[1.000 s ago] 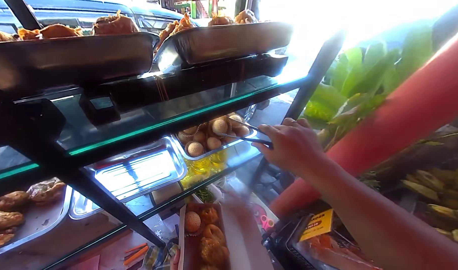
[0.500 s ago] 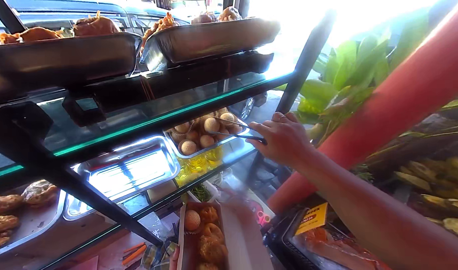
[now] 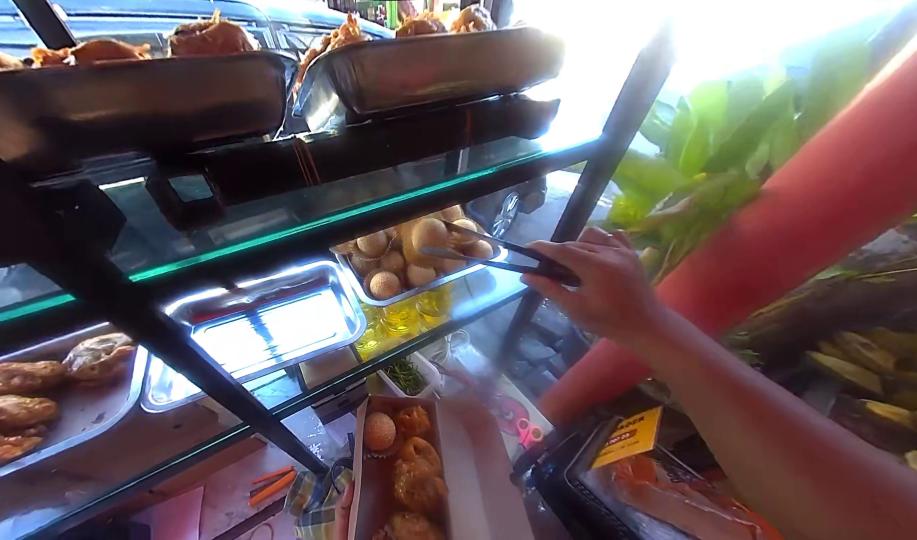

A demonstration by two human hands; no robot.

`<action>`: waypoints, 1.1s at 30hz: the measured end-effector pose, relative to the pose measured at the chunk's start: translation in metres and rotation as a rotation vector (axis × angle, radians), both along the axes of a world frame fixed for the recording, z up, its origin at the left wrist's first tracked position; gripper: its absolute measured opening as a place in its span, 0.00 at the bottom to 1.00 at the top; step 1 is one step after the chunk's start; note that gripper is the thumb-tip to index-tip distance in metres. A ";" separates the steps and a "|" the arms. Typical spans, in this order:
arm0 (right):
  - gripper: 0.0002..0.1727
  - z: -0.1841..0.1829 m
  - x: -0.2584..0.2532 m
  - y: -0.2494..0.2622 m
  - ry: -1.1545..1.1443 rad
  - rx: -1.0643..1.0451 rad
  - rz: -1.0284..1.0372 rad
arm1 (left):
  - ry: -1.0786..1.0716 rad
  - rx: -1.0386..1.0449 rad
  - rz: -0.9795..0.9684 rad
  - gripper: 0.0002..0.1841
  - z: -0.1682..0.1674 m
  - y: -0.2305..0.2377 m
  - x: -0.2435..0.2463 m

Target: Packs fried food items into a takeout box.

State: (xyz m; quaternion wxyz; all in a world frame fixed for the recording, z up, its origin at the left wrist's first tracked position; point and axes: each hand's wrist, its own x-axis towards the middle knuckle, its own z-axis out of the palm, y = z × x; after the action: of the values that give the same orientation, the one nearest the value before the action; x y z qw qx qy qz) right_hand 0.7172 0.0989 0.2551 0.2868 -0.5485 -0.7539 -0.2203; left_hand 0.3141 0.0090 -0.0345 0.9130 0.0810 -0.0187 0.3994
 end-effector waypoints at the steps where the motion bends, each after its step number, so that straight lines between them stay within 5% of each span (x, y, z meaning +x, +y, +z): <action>1: 0.25 -0.002 -0.001 -0.011 0.118 -0.067 0.029 | 0.005 -0.006 0.003 0.32 0.000 0.000 0.000; 9: 0.21 -0.061 -0.044 -0.104 0.778 -0.728 0.319 | -0.033 -0.048 -0.001 0.34 0.012 0.010 0.010; 17: 0.21 -0.073 -0.071 -0.086 0.286 -0.988 0.347 | -0.014 0.066 -0.122 0.43 0.008 0.013 0.004; 27: 0.25 -0.084 -0.135 -0.055 -0.206 -0.926 0.402 | 0.071 -0.011 0.051 0.39 -0.003 -0.014 -0.022; 33: 0.27 -0.091 -0.151 -0.051 -0.179 -0.937 0.480 | 0.058 -0.046 0.061 0.39 -0.015 -0.035 -0.046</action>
State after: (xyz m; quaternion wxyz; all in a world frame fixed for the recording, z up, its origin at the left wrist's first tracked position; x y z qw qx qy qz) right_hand 0.5657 0.0474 0.1640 -0.0120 -0.4090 -0.8973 0.1658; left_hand 0.2683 -0.0264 -0.0491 0.9021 0.0723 0.0195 0.4249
